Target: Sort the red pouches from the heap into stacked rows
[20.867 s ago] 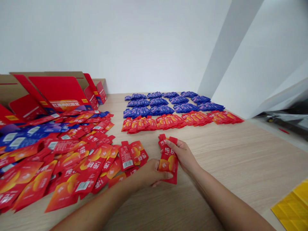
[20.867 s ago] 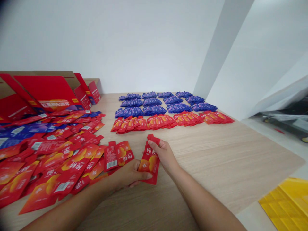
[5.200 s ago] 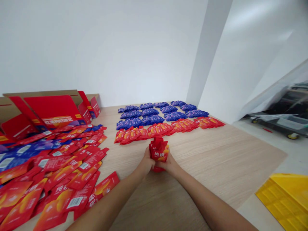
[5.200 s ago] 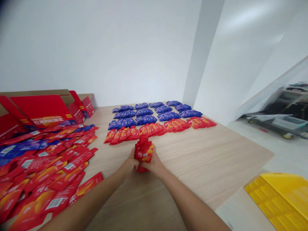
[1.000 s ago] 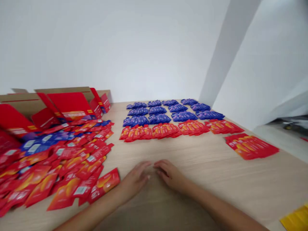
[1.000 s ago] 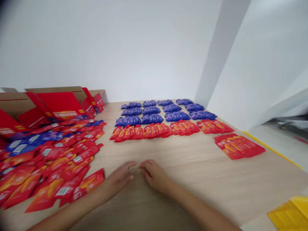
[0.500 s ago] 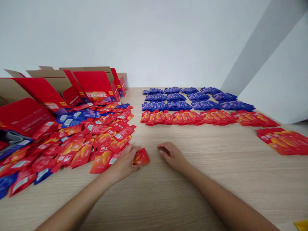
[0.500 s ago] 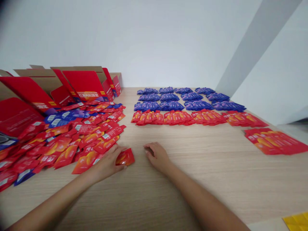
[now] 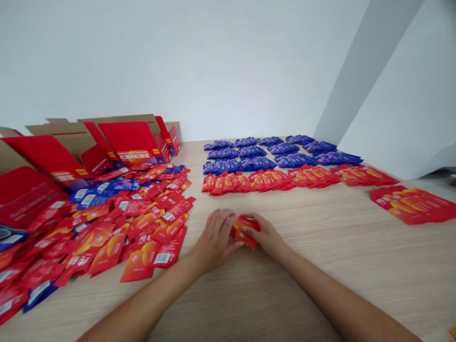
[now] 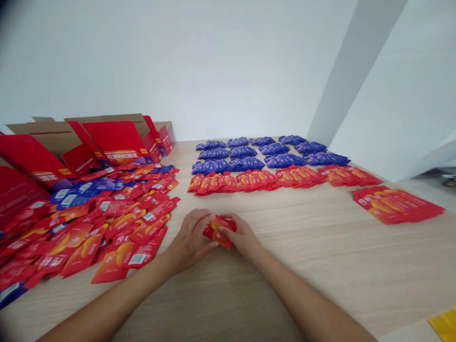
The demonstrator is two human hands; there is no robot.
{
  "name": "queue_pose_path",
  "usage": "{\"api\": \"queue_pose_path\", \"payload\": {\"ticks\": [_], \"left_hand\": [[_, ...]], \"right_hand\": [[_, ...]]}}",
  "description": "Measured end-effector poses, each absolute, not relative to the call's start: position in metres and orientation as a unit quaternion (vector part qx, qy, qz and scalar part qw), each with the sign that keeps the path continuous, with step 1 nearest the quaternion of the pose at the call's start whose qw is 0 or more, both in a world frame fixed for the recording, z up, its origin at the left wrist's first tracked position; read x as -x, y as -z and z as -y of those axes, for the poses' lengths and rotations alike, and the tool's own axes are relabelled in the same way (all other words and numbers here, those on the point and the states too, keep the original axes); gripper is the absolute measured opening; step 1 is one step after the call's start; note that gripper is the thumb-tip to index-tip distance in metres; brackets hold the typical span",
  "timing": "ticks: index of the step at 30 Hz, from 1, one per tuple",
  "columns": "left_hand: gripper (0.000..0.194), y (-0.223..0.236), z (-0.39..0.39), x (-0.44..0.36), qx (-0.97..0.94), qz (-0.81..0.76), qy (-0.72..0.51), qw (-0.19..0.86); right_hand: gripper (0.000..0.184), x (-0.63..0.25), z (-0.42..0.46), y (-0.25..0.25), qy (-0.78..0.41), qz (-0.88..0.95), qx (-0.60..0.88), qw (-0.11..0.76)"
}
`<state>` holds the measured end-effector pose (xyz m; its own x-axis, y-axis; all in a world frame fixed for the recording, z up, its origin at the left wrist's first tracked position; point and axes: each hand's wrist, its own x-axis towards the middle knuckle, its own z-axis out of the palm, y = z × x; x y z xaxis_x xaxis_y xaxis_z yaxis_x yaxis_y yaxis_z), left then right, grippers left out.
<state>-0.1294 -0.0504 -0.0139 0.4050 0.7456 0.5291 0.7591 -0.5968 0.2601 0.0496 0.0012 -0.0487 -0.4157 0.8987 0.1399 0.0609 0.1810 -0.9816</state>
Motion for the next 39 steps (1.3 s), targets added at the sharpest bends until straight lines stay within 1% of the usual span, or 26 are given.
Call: {"api": "queue_pose_path", "payload": {"ticks": [2,4,6,8,10,12,15,17,20,24,26,30,33,35,37,38,39], "left_hand": [[0.039,0.019,0.048,0.127,0.727,0.532,0.431,-0.051],[0.029,0.026,0.048,0.119,0.623,0.58,0.494,-0.179],[0.029,0.032,0.048,0.108,0.559,0.573,0.495,-0.337],[0.036,0.035,0.047,0.097,0.517,0.535,0.463,-0.482],[0.044,0.035,0.046,0.091,0.483,0.496,0.428,-0.581],[0.047,0.033,0.044,0.089,0.456,0.472,0.41,-0.633],[0.044,0.03,0.044,0.093,0.433,0.48,0.409,-0.644],[0.041,0.028,0.045,0.096,0.426,0.506,0.404,-0.632],[0.041,0.027,0.047,0.098,0.436,0.515,0.398,-0.622],[0.044,0.025,0.047,0.097,0.447,0.494,0.34,-0.663],[0.044,0.025,0.047,0.097,0.452,0.502,0.312,-0.668],[0.043,0.029,0.05,0.098,0.469,0.477,0.305,-0.678],[0.046,0.03,0.05,0.099,0.474,0.437,0.298,-0.704],[0.045,0.027,0.046,0.105,0.497,0.433,0.252,-0.708],[0.043,0.017,0.037,0.118,0.555,0.465,0.198,-0.661],[0.043,0.01,0.031,0.127,0.596,0.501,0.183,-0.6],[0.042,0.003,0.025,0.139,0.637,0.55,0.182,-0.508]], "right_hand": [[0.041,-0.048,-0.003,0.05,-0.58,0.579,0.366,0.441],[0.045,-0.045,-0.001,0.049,-0.627,0.523,0.338,0.469],[0.043,-0.041,0.004,0.045,-0.631,0.512,0.323,0.484],[0.038,-0.039,0.009,0.041,-0.59,0.55,0.333,0.488],[0.03,-0.037,0.014,0.038,-0.524,0.602,0.366,0.478],[0.022,-0.036,0.016,0.038,-0.468,0.64,0.41,0.45],[0.022,-0.037,0.015,0.039,-0.42,0.677,0.448,0.406],[0.024,-0.039,0.014,0.04,-0.431,0.692,0.429,0.388],[0.022,-0.043,0.011,0.039,-0.497,0.685,0.368,0.385],[0.035,-0.045,0.012,0.038,-0.594,0.62,0.334,0.39],[0.037,-0.045,0.013,0.037,-0.624,0.586,0.333,0.395],[0.039,-0.046,0.012,0.036,-0.613,0.577,0.347,0.413],[0.043,-0.049,0.013,0.035,-0.59,0.611,0.352,0.393],[0.045,-0.05,0.014,0.033,-0.585,0.629,0.352,0.372],[0.046,-0.051,0.014,0.031,-0.589,0.631,0.36,0.353],[0.045,-0.052,0.013,0.03,-0.589,0.631,0.368,0.347],[0.044,-0.053,0.012,0.03,-0.581,0.634,0.377,0.343]]}}
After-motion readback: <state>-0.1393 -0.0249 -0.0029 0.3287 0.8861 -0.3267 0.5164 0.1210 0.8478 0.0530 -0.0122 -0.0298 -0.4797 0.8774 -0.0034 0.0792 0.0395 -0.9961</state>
